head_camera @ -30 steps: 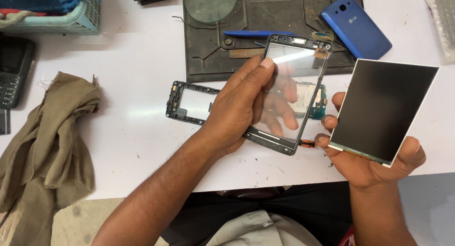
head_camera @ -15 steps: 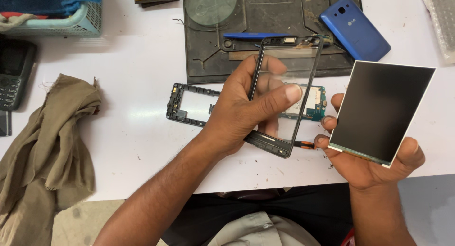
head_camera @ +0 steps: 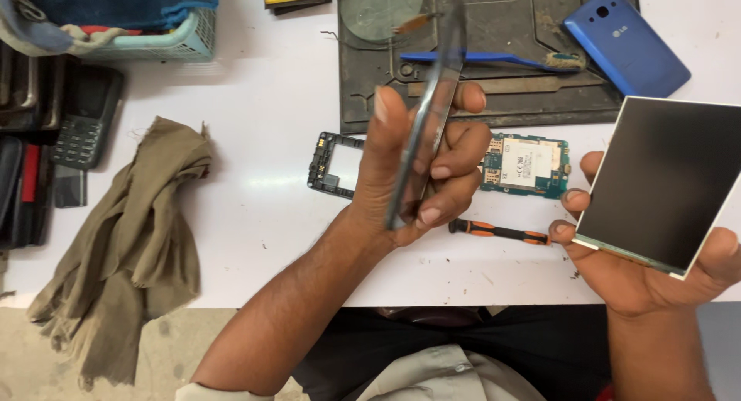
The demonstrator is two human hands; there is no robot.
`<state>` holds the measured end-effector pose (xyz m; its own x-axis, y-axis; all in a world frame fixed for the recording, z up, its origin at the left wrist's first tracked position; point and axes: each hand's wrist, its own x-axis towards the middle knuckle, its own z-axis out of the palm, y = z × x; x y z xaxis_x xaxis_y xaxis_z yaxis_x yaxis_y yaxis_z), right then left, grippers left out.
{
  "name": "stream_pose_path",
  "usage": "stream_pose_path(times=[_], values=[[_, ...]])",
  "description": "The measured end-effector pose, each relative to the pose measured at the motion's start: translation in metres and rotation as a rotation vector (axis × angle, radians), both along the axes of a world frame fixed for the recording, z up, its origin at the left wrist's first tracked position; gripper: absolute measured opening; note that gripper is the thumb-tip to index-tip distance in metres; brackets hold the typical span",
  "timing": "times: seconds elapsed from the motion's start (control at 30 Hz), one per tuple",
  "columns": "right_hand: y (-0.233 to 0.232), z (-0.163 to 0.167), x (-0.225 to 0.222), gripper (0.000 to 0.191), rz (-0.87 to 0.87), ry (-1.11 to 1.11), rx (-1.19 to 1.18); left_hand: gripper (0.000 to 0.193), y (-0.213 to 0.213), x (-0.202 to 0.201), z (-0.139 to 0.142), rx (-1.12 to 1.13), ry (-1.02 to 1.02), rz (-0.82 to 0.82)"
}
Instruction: The person removes the motherboard from a smartphone by detaching ribbon cables and prying the board away from the chassis. They then separate the display assembly from the frame and use a toothbrush to clean the motherboard.
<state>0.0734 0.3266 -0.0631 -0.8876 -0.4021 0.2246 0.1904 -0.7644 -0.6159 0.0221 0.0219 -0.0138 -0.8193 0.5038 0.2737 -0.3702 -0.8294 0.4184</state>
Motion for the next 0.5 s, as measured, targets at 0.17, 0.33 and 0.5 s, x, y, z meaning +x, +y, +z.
stream_pose_path(times=[0.17, 0.33, 0.5], values=[[-0.001, -0.003, 0.003, 0.089, -0.071, -0.013, -0.002, 0.095, -0.008, 0.000, 0.006, 0.146, -0.070, -0.144], [0.000, -0.005, 0.003, 0.079, -0.074, -0.007, 0.018, 0.105, -0.009, 0.001, 0.011, 0.199, -0.057, -0.232], [0.001, -0.007, 0.002, 0.079, -0.061, -0.018, -0.007, 0.109, -0.007, 0.000, 0.011, 0.230, -0.046, -0.282]])
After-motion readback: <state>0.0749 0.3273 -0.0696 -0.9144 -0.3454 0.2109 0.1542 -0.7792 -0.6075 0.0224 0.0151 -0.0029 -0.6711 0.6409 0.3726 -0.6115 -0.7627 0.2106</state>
